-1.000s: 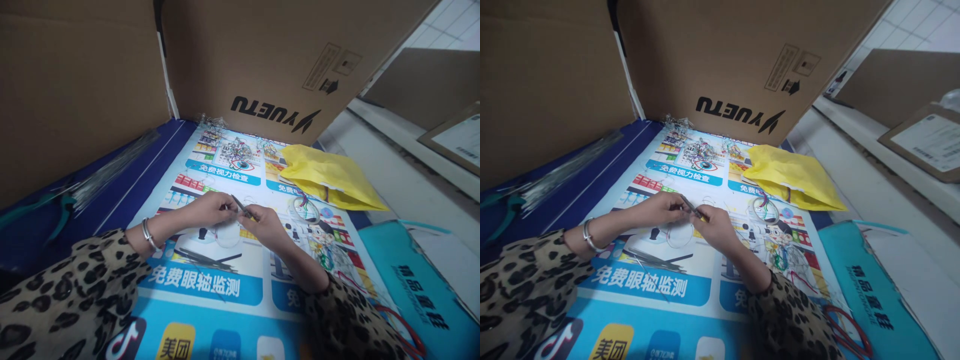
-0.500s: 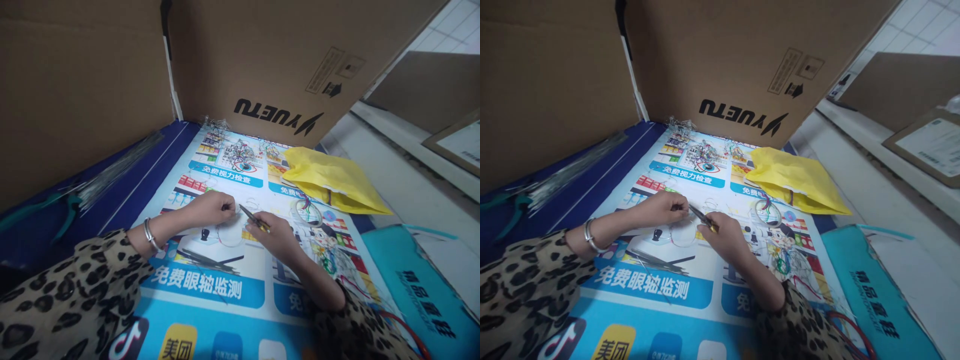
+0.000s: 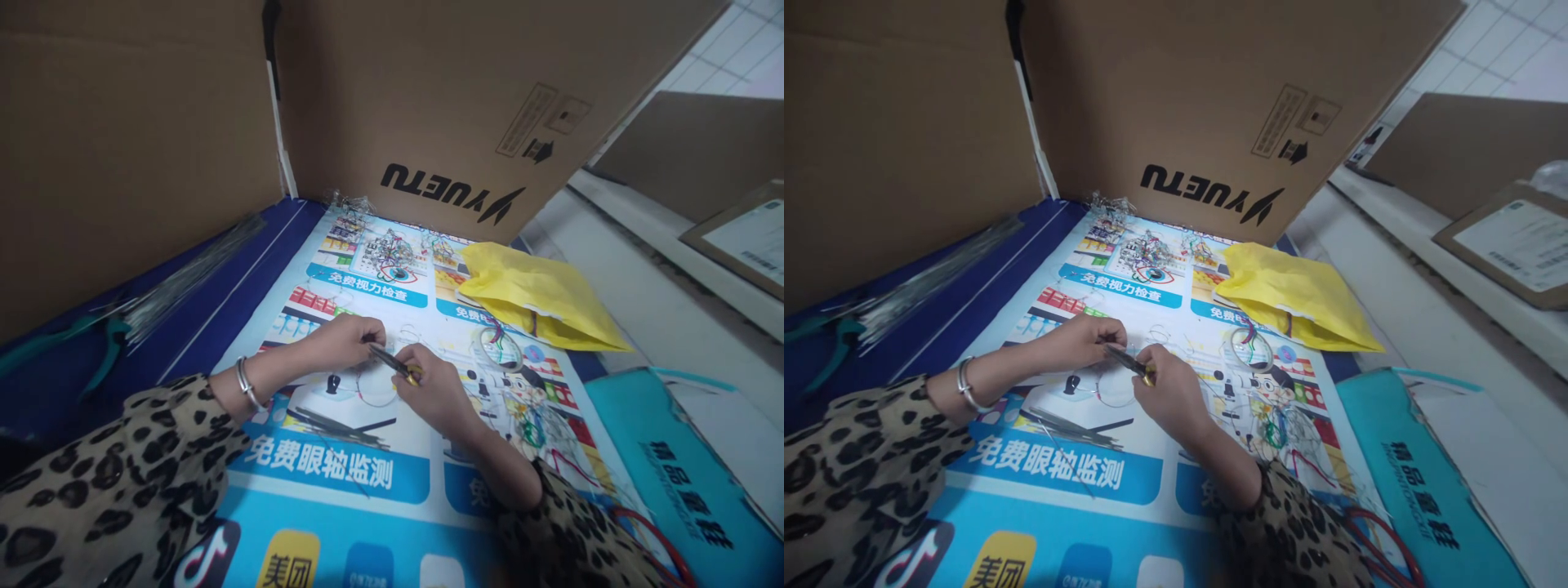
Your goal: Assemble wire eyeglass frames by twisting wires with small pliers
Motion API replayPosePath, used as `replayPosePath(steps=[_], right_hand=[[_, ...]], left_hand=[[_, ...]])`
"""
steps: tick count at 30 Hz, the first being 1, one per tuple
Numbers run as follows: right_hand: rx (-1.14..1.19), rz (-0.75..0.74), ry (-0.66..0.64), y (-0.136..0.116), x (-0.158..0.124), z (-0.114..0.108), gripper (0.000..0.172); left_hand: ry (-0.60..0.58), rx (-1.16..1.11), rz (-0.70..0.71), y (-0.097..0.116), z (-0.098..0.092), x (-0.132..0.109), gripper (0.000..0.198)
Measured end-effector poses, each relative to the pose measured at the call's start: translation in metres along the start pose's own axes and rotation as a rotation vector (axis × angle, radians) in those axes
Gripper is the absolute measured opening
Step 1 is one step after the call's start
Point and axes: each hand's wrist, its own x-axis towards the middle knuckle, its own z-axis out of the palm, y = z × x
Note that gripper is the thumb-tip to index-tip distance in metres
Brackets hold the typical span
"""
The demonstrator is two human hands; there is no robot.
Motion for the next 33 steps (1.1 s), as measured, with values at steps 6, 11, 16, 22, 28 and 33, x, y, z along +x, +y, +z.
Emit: replayPosePath(steps=[6,11,16,22,28,33], right_hand=[[0.015,0.008,0.007,-0.0003,-0.0002,0.0020,0.018],[0.034,0.042,0.004,-0.0018,-0.0004,0.0024,0.022],[0.083,0.075,-0.034,-0.0048,-0.0013,-0.0015,0.020],[0.117,0.089,-0.048,-0.0058,-0.0031,-0.0015,0.020],[0.114,0.066,-0.033,-0.0045,-0.0023,0.0007,0.019],[0.116,0.087,-0.034,0.0013,-0.0032,-0.0016,0.017]], left_hand=[[-0.015,0.037,0.039,-0.0024,0.0021,-0.0009,0.015],[0.011,0.060,0.042,-0.0047,0.0037,-0.0002,0.011],[0.046,0.056,0.020,-0.0059,0.0046,0.0008,0.010],[0.057,0.056,-0.001,-0.0070,0.0058,0.0013,0.009],[0.053,0.037,0.009,-0.0053,0.0049,0.0008,0.008],[0.072,-0.008,-0.027,0.0005,0.0004,-0.0001,0.010]])
